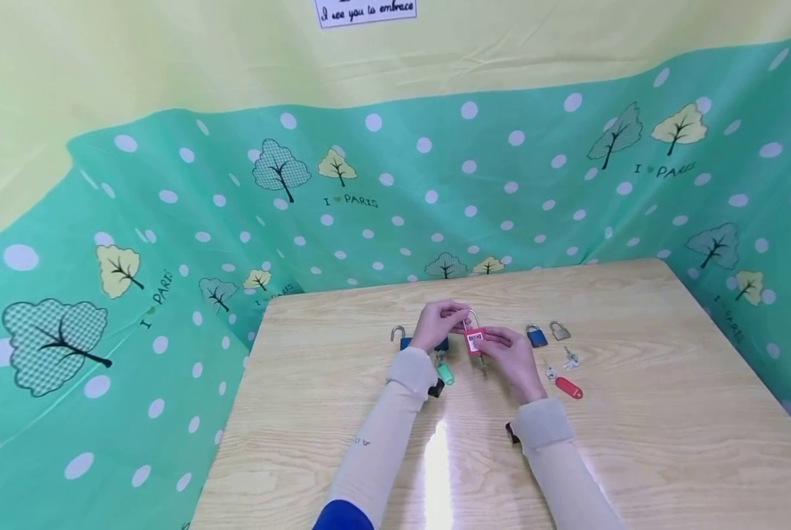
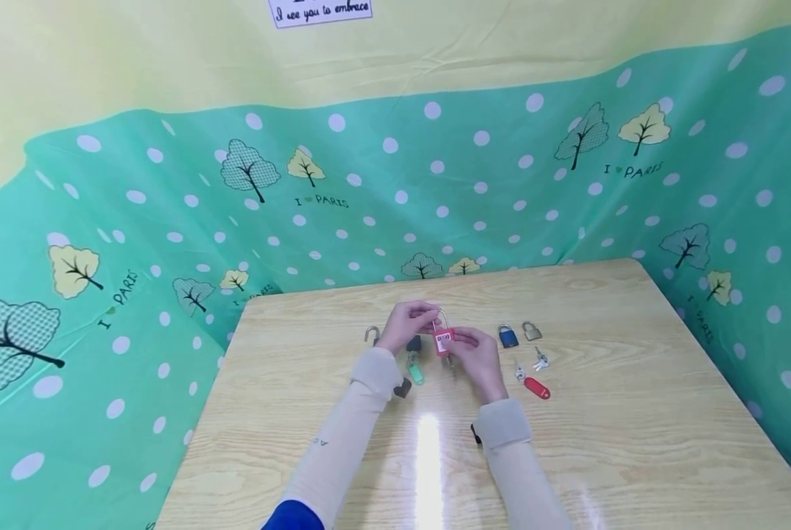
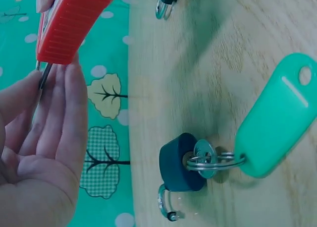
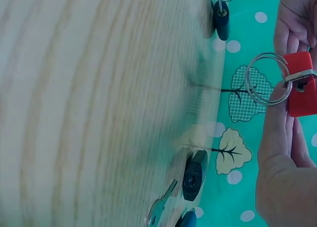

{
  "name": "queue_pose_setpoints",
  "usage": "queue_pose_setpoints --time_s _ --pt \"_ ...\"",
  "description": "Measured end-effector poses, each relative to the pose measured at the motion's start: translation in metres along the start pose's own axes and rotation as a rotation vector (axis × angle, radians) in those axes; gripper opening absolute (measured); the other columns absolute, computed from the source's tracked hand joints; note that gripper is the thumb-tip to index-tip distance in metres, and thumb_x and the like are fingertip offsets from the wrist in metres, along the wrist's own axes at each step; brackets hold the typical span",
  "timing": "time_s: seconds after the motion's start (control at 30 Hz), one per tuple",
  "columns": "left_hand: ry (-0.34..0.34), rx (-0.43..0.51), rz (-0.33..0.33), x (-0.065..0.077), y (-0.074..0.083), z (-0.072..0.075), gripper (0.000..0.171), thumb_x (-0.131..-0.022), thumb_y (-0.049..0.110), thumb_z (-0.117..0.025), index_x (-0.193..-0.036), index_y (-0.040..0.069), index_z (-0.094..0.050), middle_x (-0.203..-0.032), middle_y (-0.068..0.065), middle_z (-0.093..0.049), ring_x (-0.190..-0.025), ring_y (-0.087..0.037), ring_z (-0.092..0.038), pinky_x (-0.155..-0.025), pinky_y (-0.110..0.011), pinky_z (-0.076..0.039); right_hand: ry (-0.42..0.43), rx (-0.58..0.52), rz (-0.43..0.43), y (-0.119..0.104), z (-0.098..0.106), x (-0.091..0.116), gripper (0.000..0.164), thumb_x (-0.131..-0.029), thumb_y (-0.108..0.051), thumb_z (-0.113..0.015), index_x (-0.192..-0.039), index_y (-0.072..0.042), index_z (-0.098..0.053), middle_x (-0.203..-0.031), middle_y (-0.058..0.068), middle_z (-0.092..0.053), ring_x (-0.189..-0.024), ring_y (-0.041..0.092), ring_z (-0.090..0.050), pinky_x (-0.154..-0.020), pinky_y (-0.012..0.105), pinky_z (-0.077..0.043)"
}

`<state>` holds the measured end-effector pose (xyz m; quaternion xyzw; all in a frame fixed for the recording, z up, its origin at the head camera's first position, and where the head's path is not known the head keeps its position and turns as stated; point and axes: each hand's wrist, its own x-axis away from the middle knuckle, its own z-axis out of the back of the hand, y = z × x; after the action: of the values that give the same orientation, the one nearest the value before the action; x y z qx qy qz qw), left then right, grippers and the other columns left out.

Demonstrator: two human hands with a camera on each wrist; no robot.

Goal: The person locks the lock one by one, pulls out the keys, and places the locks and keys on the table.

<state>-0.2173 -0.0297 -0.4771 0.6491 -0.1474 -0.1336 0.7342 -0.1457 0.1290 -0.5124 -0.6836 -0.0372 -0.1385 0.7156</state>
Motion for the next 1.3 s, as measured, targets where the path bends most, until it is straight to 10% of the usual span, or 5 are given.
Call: queue_pose_setpoints --time_s 0.5,0.97,1.3 --pt "-0.308 -0.056 0.045 -0.009 -0.027 0.004 0.073 -0.076 0.014 -0.076 -0.138 0.026 -0.04 -0.103 -0.004 -0.065 -0.091 -0.018 -0.065 -0.079 -0.032 -0.052 0.007 -0.063 -0.005 0.003 0.009 -0.006 0.052 -0.078 -0.029 -0.074 -0.122 -0.01 -0.056 -0.117 0.008 -0.059 -0.106 0.018 -0.056 -0.084 0.021 -0.049" --pt "-0.209 -0.049 -0.001 0.003 0.002 0.01 0.073 -0.078 0.003 -0.072 -0.141 0.014 -0.037 -0.109 -0.019 -0.061 -0.096 -0.03 -0.062 -0.079 -0.031 -0.052 -0.227 -0.147 -0.059 0.018 0.012 -0.001 0.054 -0.087 -0.033 -0.062 -0.124 0.005 -0.05 -0.122 0.026 -0.052 -0.112 0.037 -0.052 -0.093 0.043 -0.045" --pt "-0.134 -0.103 0.013 0.001 -0.003 0.001 0.071 -0.075 0.004 -0.074 -0.137 0.022 -0.043 -0.104 -0.013 -0.063 -0.091 -0.024 -0.063 -0.078 -0.036 -0.053 -0.04 -0.01 -0.042 0.018 0.005 -0.001 0.037 -0.083 -0.027 -0.069 -0.107 -0.001 -0.058 -0.106 0.021 -0.061 -0.099 0.035 -0.059 -0.082 0.038 -0.052"
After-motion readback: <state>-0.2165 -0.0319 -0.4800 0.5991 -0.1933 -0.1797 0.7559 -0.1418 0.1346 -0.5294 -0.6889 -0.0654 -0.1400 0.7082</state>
